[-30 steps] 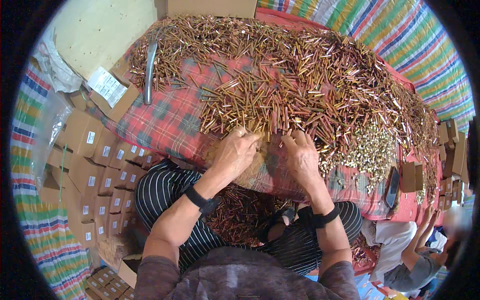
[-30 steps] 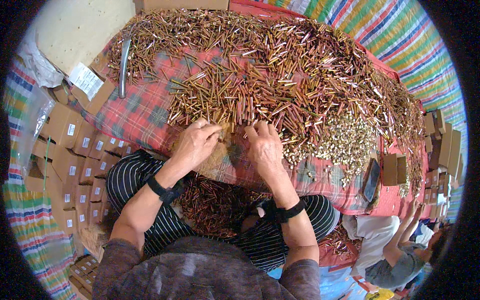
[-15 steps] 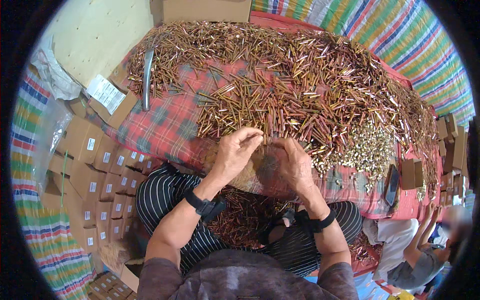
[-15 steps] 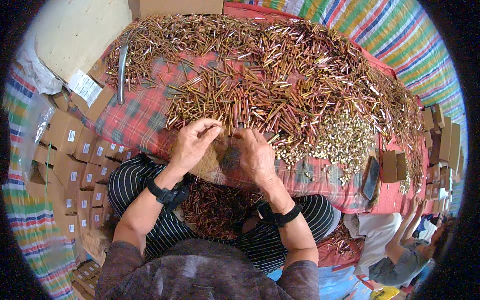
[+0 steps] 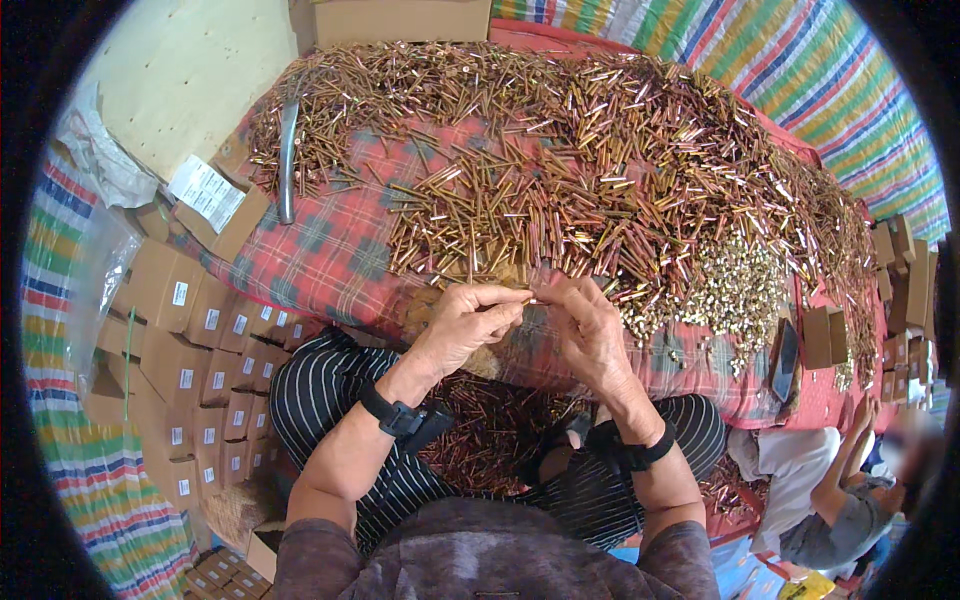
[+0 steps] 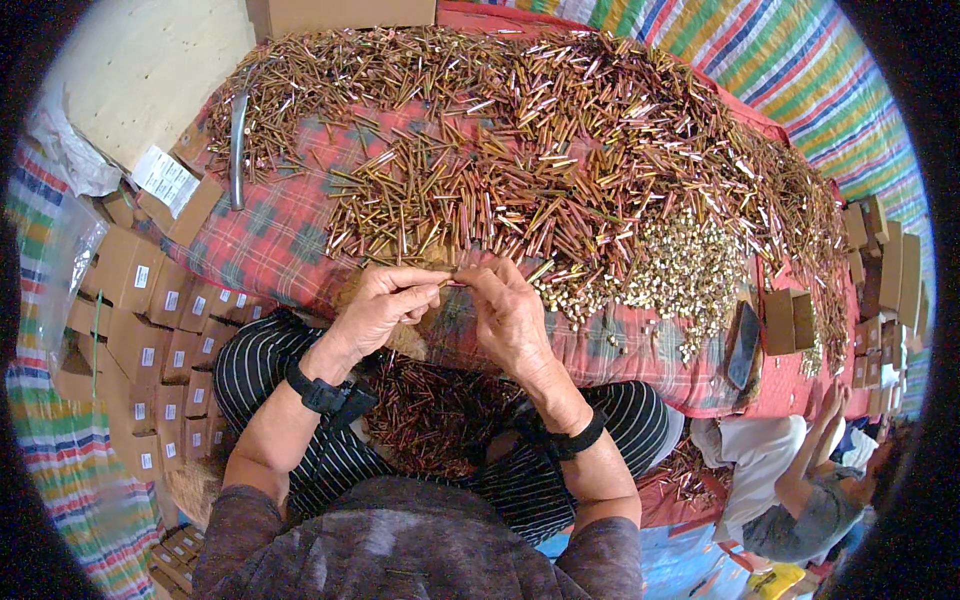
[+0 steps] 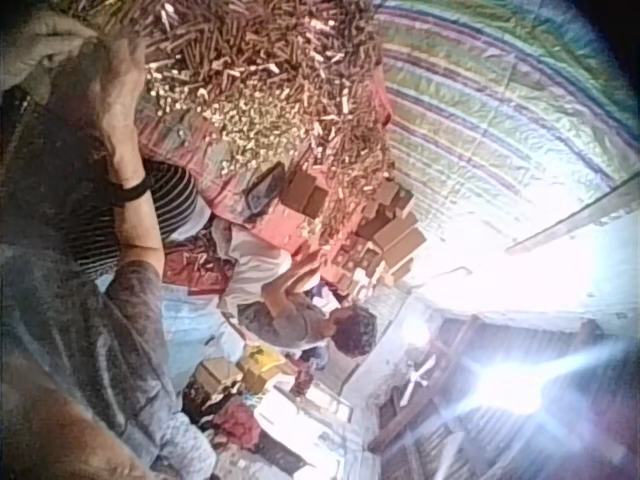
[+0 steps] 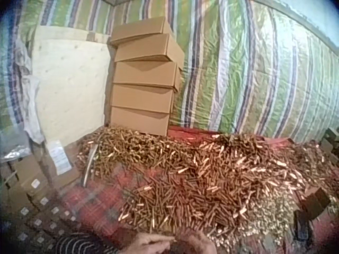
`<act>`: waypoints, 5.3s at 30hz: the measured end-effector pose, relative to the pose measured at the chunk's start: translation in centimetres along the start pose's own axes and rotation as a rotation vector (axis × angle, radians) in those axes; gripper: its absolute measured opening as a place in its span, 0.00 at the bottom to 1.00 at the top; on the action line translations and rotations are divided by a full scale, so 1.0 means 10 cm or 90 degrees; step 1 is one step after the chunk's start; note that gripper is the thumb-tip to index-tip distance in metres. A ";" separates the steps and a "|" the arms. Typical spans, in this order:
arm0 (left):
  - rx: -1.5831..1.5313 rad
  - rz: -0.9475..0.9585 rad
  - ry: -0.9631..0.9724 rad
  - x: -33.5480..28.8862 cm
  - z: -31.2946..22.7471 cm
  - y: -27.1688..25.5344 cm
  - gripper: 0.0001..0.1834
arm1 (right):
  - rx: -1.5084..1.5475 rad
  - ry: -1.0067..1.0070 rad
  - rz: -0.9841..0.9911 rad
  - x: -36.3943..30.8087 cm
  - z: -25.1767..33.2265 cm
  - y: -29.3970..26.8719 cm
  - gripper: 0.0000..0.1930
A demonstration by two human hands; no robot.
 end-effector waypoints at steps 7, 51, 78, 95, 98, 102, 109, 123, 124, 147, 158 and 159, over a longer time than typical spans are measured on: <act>0.129 -0.044 0.039 0.02 -0.04 0.02 0.09 | 0.032 0.046 0.004 -0.05 0.00 0.01 0.16; -0.154 -0.217 -0.075 -0.05 0.16 0.00 0.02 | -0.403 0.069 -0.041 -0.01 -0.30 -0.08 0.05; -0.155 -0.212 -0.102 -0.06 0.14 0.05 0.01 | 0.130 0.213 0.030 -0.08 -0.30 0.09 0.09; -0.221 -0.169 -0.097 -0.03 0.14 0.07 0.04 | 0.412 0.268 0.097 -0.17 -0.10 0.21 0.02; -0.199 -0.155 -0.082 -0.02 0.13 0.08 0.05 | 0.236 0.174 0.069 -0.16 -0.08 0.17 0.04; -0.166 -0.159 -0.073 -0.05 0.12 0.10 0.05 | 0.109 0.197 0.113 -0.13 -0.02 0.17 0.05; -0.165 -0.159 -0.090 -0.04 0.13 0.10 0.05 | 0.118 0.155 0.098 -0.13 -0.02 0.17 0.08; 0.368 0.032 0.043 -0.02 -0.08 -0.01 0.07 | -0.174 0.126 0.083 -0.05 -0.21 -0.05 0.15; 0.563 -0.079 0.154 0.01 -0.22 -0.06 0.07 | -0.247 0.092 0.013 -0.01 -0.32 -0.09 0.08; 0.701 -0.127 0.218 0.17 -0.21 -0.30 0.06 | -0.200 0.114 0.040 -0.01 -0.27 0.09 0.09; 0.095 -0.046 0.025 0.04 -0.06 -0.09 0.10 | -0.086 0.132 -0.007 -0.03 -0.23 -0.01 0.13; 0.000 -0.042 0.018 0.04 -0.05 -0.06 0.12 | -0.086 0.132 -0.007 -0.03 -0.19 -0.01 0.13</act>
Point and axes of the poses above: each hand's wrist, its own x-axis towards the middle knuckle, its own y-axis out of the palm, z = x × y, the point moved 4 cm from there along x, towards the middle knuckle, and after that the axes turned 7 degrees about y, right-handed, at the moved point
